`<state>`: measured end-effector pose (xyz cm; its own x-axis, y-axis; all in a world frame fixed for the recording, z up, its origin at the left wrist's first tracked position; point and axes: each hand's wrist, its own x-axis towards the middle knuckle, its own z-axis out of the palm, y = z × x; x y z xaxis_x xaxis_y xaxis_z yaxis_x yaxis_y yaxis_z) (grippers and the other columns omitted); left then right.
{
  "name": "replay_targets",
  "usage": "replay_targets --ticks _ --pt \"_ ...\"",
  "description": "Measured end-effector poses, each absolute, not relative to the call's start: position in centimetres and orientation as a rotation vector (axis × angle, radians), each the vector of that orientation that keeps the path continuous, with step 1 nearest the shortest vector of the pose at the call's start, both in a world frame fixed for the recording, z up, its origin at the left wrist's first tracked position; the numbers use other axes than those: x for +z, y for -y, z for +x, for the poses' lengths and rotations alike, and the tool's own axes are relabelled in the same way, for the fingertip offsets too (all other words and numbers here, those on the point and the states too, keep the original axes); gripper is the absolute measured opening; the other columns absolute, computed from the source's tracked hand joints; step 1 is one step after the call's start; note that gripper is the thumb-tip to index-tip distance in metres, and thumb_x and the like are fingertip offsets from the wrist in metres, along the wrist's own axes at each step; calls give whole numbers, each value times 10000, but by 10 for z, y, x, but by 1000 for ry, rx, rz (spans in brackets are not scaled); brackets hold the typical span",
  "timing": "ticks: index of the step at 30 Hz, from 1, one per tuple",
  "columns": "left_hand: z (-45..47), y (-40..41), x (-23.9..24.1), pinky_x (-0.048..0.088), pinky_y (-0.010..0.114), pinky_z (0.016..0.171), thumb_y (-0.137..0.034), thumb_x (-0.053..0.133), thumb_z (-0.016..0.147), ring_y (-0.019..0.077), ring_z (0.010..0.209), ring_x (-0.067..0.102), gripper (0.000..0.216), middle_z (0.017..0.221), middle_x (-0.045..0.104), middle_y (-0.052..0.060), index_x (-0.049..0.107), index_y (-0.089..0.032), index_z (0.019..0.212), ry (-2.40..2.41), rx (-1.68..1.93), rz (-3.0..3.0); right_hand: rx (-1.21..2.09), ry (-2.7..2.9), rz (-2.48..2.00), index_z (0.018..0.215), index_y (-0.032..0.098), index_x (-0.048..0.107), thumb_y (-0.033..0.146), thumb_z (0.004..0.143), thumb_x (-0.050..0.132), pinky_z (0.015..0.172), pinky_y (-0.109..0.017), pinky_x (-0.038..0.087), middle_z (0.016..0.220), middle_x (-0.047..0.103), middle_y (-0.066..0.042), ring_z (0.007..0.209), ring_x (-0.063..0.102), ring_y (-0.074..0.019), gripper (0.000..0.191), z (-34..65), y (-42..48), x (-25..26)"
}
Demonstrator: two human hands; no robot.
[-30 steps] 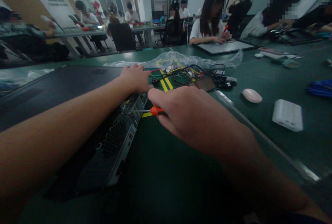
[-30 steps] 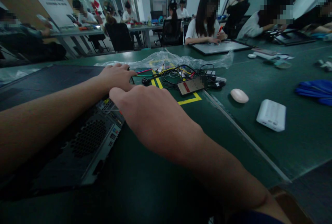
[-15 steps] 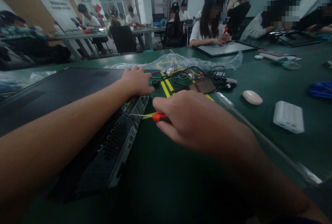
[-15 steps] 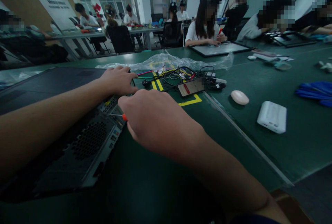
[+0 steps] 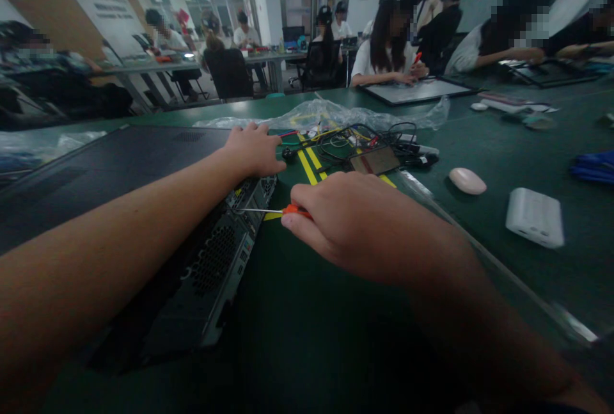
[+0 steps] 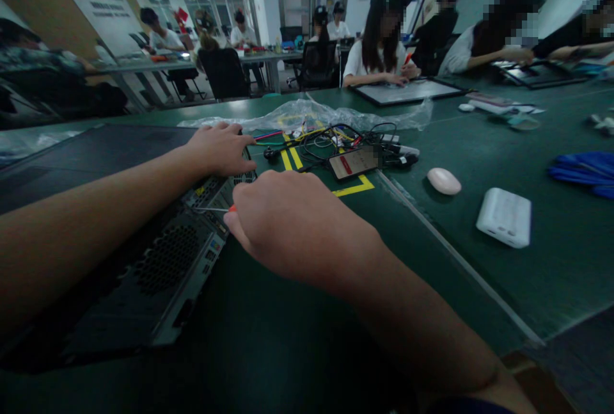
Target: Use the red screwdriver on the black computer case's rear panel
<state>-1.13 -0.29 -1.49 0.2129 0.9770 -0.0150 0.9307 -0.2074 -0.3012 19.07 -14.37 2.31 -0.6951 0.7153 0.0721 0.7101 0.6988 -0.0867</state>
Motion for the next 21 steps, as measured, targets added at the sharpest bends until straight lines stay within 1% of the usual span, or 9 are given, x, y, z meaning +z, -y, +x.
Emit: replay_targets --ticks 1,2,3,4,6,9,14,17,21 --pt "-11 3 -15 453 606 1250 -637 576 998 483 1576 513 796 1708 581 227 619 -233 1682 1822 299 -2258 63 2783 -1194 1128 180 755 379 1121 589 654 -361 264 895 804 -79 762 675 -238 259 191 144 24" --pt "-11 4 -14 454 606 1249 -644 584 994 484 1577 511 797 1709 582 221 620 -245 1682 1828 302 -2257 45 2768 -1204 1208 175 740 370 1092 647 651 -353 268 912 811 -77 756 672 -234 246 190 144 25" --pt "-11 4 -14 456 607 1248 -651 591 990 483 1580 508 797 1710 583 212 618 -262 1684 1834 305 -2258 31 2763 -1206 1283 170 719 344 1071 681 654 -347 277 940 821 -79 761 673 -231 277 190 144 26" --pt "-11 4 -13 458 609 1246 -655 595 987 483 1583 504 796 1712 585 203 614 -279 1688 1838 307 -2259 24 2762 -1205 1336 166 700 310 1064 686 658 -342 285 965 829 -81 762 671 -226 308 190 144 26" --pt "-11 4 -13 460 614 1247 -651 597 986 481 1588 499 792 1712 591 189 601 -306 1698 1840 304 -2262 37 2765 -1213 1377 160 682 265 1079 644 661 -339 292 987 836 -86 746 658 -213 318 189 142 27" --pt "-11 4 -13 464 615 1247 -653 596 987 479 1586 502 793 1709 595 185 595 -311 1702 1842 300 -2261 69 2765 -1221 1319 157 695 256 1088 620 656 -338 287 954 819 -80 716 631 -198 263 189 138 26" --pt "-10 3 -13 471 604 1245 -644 595 982 476 1582 512 794 1704 595 199 611 -279 1687 1832 315 -2260 90 2759 -1189 1178 172 697 247 1072 631 649 -340 273 876 769 -52 700 587 -192 146 190 136 24" --pt "-10 3 -13 472 602 1247 -640 585 981 476 1584 512 799 1707 587 213 620 -252 1679 1831 312 -2263 103 2759 -1170 1146 179 694 240 1062 634 654 -340 272 877 763 -50 715 585 -190 120 191 136 24" --pt "-11 3 -14 461 613 1252 -646 595 971 476 1583 510 806 1726 579 192 609 -285 1691 1840 308 -2258 119 2756 -1167 1129 180 691 249 1067 628 646 -342 264 867 755 -44 699 573 -179 112 191 136 24"
